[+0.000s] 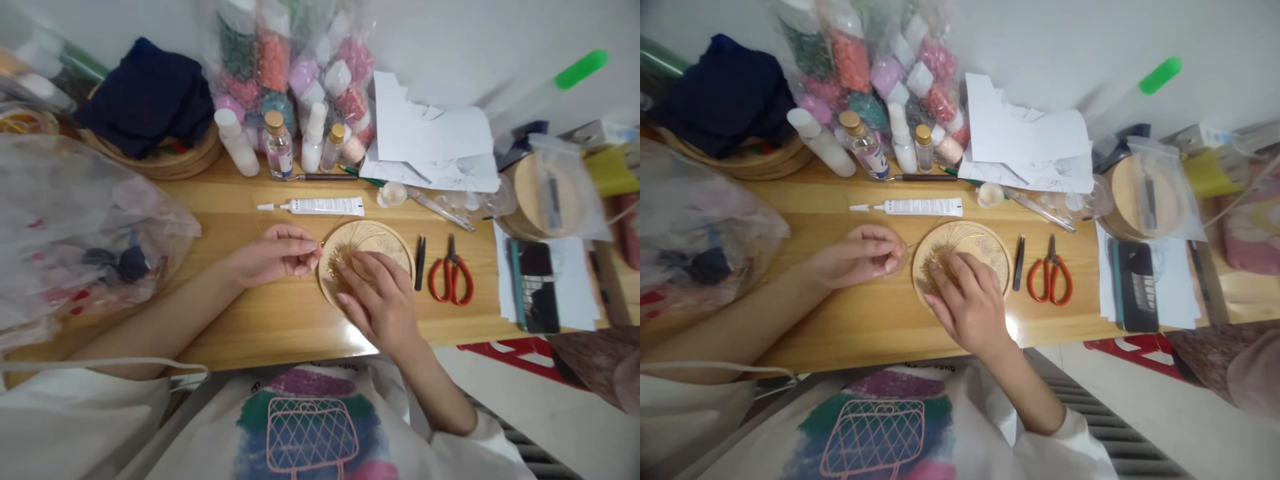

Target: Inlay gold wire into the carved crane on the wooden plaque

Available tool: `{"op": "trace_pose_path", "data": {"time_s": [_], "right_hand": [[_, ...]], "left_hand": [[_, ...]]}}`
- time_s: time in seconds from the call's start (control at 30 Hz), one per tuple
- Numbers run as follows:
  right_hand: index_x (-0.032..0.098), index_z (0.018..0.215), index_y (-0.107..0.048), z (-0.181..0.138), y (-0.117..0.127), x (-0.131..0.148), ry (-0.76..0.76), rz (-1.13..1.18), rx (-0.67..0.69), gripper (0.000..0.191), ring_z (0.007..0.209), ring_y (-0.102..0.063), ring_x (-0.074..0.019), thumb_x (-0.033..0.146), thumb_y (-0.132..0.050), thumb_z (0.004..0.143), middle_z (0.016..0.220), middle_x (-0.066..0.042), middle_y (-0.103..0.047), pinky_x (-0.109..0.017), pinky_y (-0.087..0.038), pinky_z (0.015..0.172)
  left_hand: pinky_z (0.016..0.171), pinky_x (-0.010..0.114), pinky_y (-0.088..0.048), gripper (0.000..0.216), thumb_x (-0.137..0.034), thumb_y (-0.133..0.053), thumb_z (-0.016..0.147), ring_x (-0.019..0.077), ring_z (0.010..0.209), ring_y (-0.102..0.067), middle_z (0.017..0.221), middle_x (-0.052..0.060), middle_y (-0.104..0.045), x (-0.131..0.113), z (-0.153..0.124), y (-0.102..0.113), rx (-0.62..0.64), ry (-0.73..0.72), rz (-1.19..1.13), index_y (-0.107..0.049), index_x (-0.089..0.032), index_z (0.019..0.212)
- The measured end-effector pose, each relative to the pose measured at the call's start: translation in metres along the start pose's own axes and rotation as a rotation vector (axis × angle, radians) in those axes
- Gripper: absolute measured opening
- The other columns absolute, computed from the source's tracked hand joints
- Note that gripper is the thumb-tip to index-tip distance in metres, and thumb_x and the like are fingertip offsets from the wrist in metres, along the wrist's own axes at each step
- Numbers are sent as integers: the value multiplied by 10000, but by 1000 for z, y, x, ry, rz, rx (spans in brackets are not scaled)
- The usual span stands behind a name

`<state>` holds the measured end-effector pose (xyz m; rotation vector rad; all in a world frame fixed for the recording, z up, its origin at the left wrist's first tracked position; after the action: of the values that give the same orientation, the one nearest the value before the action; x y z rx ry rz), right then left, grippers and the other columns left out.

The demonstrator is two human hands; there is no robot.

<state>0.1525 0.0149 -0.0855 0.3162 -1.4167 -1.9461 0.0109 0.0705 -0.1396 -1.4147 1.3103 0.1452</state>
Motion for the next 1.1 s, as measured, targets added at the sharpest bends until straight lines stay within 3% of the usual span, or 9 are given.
{"op": "trace_pose_path", "data": {"time_s": [0.17, 0.33, 0.63, 0.83, 1.1], "right_hand": [[201, 1355, -583, -9, -11, -1, 23, -70, 118, 499, 1316, -473, -334, 483, -396, 989, 1423, -170, -544, -463, -428, 1004], [267, 1412, -533, -9, -20, -1, 17, -77, 187, 522, 1366, -440, -338, 518, -428, 966, 1485, -143, -497, -472, -389, 1046], [215, 1373, -554, -7, -20, 0, 48, -68, 214, 516, 1369, -445, -339, 515, -420, 976, 1473, -168, -502, -459, -396, 1040], [82, 1315, -558, -7, -15, -2, 28, 14, 134, 537, 1301, -508, -320, 475, -376, 996, 1362, -212, -588, -439, -425, 1028], [94, 1269, -600, -10, -13, -2, 45, 16, 107, 483, 1232, -551, -320, 438, -396, 999, 1305, -194, -632, -438, -447, 978]], "left_hand": [[465, 163, -371, 184, -262, -847, 667, 56, 480, -506, 533, -9, -616, -2, 0, -3, 37, 5, -73, -718, -131, 665], [485, 172, -379, 163, -245, -838, 677, 56, 478, -508, 542, -10, -628, -1, 0, -4, 48, 31, -91, -717, -136, 664], [474, 169, -367, 107, -203, -814, 682, 59, 486, -508, 540, -9, -638, -1, 0, -5, 38, 49, -106, -731, -137, 666], [476, 148, -373, 94, -145, -777, 731, 53, 507, -537, 559, -6, -656, -4, -2, -7, 39, 65, -126, -711, -108, 677], [501, 121, -423, 130, -176, -796, 757, 39, 504, -562, 571, -9, -674, -3, -2, -8, 75, 74, -164, -718, -92, 695]]}}
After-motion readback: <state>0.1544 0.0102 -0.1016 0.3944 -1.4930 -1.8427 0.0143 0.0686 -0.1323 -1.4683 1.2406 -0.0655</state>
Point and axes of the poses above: each hand's wrist, its own z-axis towards the middle knuckle, its own y-axis out of the back of the hand, x = y × z, the point moved 7 cm from there along z, towards the middle knuckle
